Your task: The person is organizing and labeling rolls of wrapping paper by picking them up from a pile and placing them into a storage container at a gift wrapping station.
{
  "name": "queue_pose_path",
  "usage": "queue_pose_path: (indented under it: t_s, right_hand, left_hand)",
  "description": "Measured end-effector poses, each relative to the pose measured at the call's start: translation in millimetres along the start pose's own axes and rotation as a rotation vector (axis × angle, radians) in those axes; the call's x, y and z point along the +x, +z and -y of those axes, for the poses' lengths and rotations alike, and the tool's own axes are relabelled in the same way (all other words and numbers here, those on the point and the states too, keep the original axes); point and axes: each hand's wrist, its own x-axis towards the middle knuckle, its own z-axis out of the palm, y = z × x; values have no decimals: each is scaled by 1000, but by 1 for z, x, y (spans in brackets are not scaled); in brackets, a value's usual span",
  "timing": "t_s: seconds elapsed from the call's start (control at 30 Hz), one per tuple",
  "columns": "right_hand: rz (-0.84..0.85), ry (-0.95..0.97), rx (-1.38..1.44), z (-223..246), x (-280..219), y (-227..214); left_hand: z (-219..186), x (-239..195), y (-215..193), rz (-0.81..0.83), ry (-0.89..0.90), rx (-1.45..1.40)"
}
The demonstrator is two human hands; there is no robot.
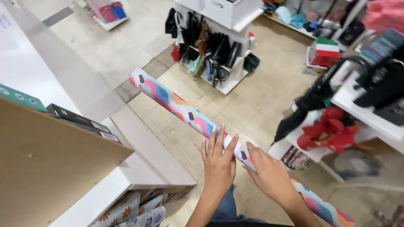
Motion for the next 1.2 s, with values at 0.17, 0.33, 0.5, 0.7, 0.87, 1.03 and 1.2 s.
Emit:
queue_pose_path:
  t_s: [0.17,0.33,0.5,0.7,0.87,1.03,1.2]
  right_hand:
    - [19,-122,-64,-23,145,-2]
    - [43,-122,-50,-25,285,-32]
    - [-4,-127,109,-13,411,-59]
    - [-58,-221,139,-8,581,-30]
    - [-75,-438,257,1,742,-4]
    - [68,-688,278,43,918,-16]
    - [213,-813,176,125,1065,-3]
  left_hand:
    - [78,92,48,-91,-104,-208]
    - [143,210,77,-361,-201,-212]
    - [201,326,77,-511,-116,-191]
    - [307,418,115,-375,-193,-141]
    - [406,519,140,-580,-555,-663]
    - [522,623,138,-699,-753,-1028]
    - [637,683,118,-891,-971,-1027]
